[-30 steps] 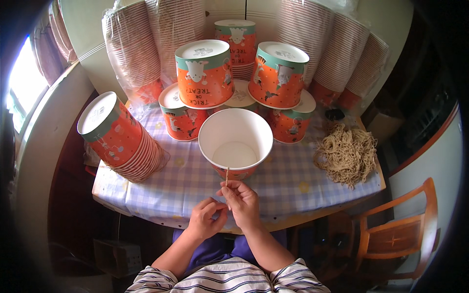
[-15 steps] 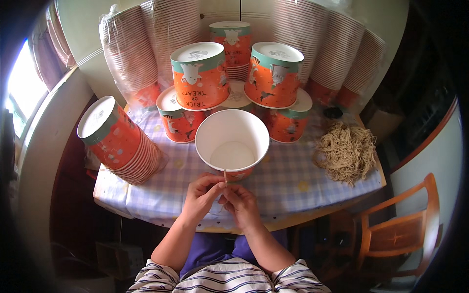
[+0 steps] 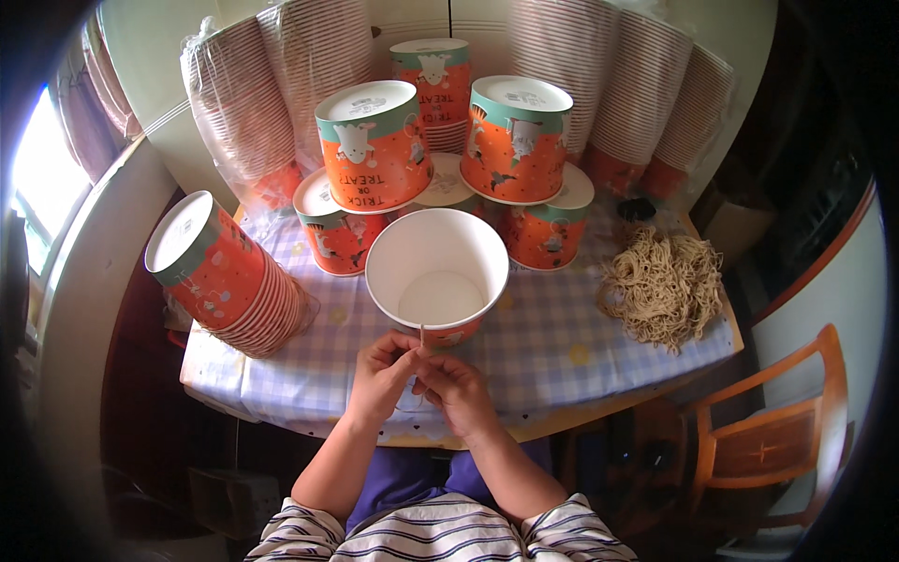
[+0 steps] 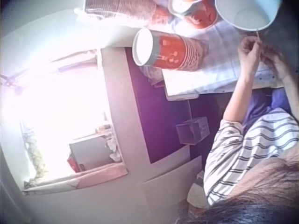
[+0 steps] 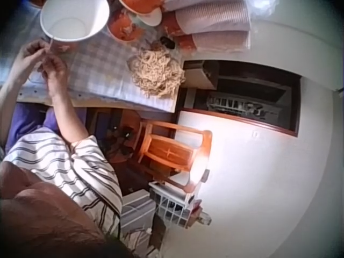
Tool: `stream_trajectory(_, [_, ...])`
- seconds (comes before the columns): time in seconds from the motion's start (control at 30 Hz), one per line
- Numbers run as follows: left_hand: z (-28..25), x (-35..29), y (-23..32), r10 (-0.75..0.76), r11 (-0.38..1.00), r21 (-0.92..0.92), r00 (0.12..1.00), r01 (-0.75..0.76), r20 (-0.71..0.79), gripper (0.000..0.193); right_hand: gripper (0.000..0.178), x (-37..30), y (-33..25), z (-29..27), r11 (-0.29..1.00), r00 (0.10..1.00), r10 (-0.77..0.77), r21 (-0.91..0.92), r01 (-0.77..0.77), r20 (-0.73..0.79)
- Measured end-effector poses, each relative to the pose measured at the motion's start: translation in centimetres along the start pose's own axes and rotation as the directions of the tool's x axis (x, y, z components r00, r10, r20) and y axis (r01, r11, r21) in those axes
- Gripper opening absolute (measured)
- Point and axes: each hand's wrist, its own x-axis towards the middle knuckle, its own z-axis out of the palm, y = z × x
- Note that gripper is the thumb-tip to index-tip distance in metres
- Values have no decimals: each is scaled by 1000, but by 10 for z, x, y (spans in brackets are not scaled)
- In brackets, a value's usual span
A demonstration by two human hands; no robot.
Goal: Threading and tying string handles onto paper buckets.
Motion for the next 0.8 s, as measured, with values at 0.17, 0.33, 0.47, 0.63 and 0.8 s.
stream_trajectory(0.17, [6, 3, 1, 116, 993, 36, 987, -112, -111, 12, 17, 2, 2, -2, 997, 1000, 23, -69, -22, 15])
stream_trajectory(0.33, [9, 5, 8, 160, 981, 137, 978, -141, -136, 13, 15, 1, 2, -5, 978, 996, 25, -207, -8, 80])
stream_trajectory(0.47, [16, 8, 11, 262, 944, 254, 946, -210, -192, 12, 9, -3, -8, 2, 958, 994, 67, -282, -39, 89])
stream_trajectory(0.63, [21, 8, 13, 333, 908, 334, 919, -251, -213, 13, 8, -4, -11, 4, 960, 989, 69, -278, -29, 134])
stream_trajectory(0.8, [25, 9, 14, 446, 833, 447, 872, -324, -200, 13, 10, -5, -13, 2, 964, 982, 87, -261, -41, 167])
